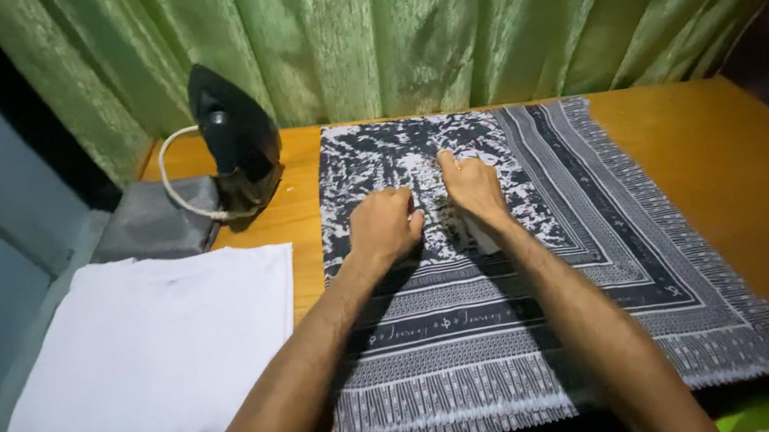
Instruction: The person irons a patterned cloth on a wooden table using a black iron, then folds the cloth into a compact rectangle. A white shirt and a spray bottle are visible on the table.
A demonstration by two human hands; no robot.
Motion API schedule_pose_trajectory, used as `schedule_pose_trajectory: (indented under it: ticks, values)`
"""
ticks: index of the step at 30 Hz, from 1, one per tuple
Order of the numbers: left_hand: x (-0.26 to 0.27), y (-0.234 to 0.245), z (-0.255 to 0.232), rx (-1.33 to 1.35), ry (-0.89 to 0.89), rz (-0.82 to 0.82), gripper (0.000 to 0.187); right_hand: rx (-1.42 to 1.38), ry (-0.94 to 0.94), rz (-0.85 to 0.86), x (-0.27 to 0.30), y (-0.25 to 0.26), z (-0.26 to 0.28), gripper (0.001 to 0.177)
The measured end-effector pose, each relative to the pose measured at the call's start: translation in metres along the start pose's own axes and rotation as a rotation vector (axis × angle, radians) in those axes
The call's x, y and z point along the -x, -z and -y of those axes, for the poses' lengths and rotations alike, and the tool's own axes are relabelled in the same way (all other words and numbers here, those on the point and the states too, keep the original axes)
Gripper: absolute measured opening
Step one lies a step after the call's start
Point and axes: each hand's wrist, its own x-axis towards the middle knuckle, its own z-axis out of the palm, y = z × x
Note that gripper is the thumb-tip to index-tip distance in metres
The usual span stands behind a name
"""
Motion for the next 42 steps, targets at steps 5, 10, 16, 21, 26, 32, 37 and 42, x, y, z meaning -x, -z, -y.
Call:
schedule_pose_trajectory:
  ticks: [5,10,16,21,26,32,37,42]
  values:
    - [-0.022,-0.020,-0.020,0.003,-0.044,-0.011,0.022,0.008,-0.003,-0.059,-0.016,0.017,-0.013,0.072]
    - [-0.050,-0.064,-0.041,0.001,-0.097,0.044,0.028,0.012,-0.006,-0.141,-0.053,0.033,-0.056,0.069]
    - [-0.061,-0.078,-0.078,0.064,-0.133,0.130,0.041,0.046,-0.116,-0.163,-0.032,0.075,-0.048,0.075]
    - [-0.071,-0.083,-0.112,0.129,-0.137,0.211,0.046,0.059,-0.111,-0.229,-0.073,0.088,-0.110,0.072]
    - [-0.090,-0.116,-0.136,0.120,-0.179,0.221,0.046,0.052,-0.152,-0.258,-0.082,0.106,-0.135,0.074]
    - [-0.096,-0.122,-0.166,0.112,-0.244,0.269,0.043,0.087,-0.155,-0.264,-0.077,0.134,-0.163,0.069]
    - [-0.094,-0.123,-0.195,0.108,-0.298,0.282,0.042,0.113,-0.211,-0.251,-0.060,0.154,-0.184,0.075]
    - [-0.087,-0.128,-0.224,0.105,-0.352,0.247,0.042,0.155,-0.278,-0.223,-0.029,0.167,-0.189,0.075]
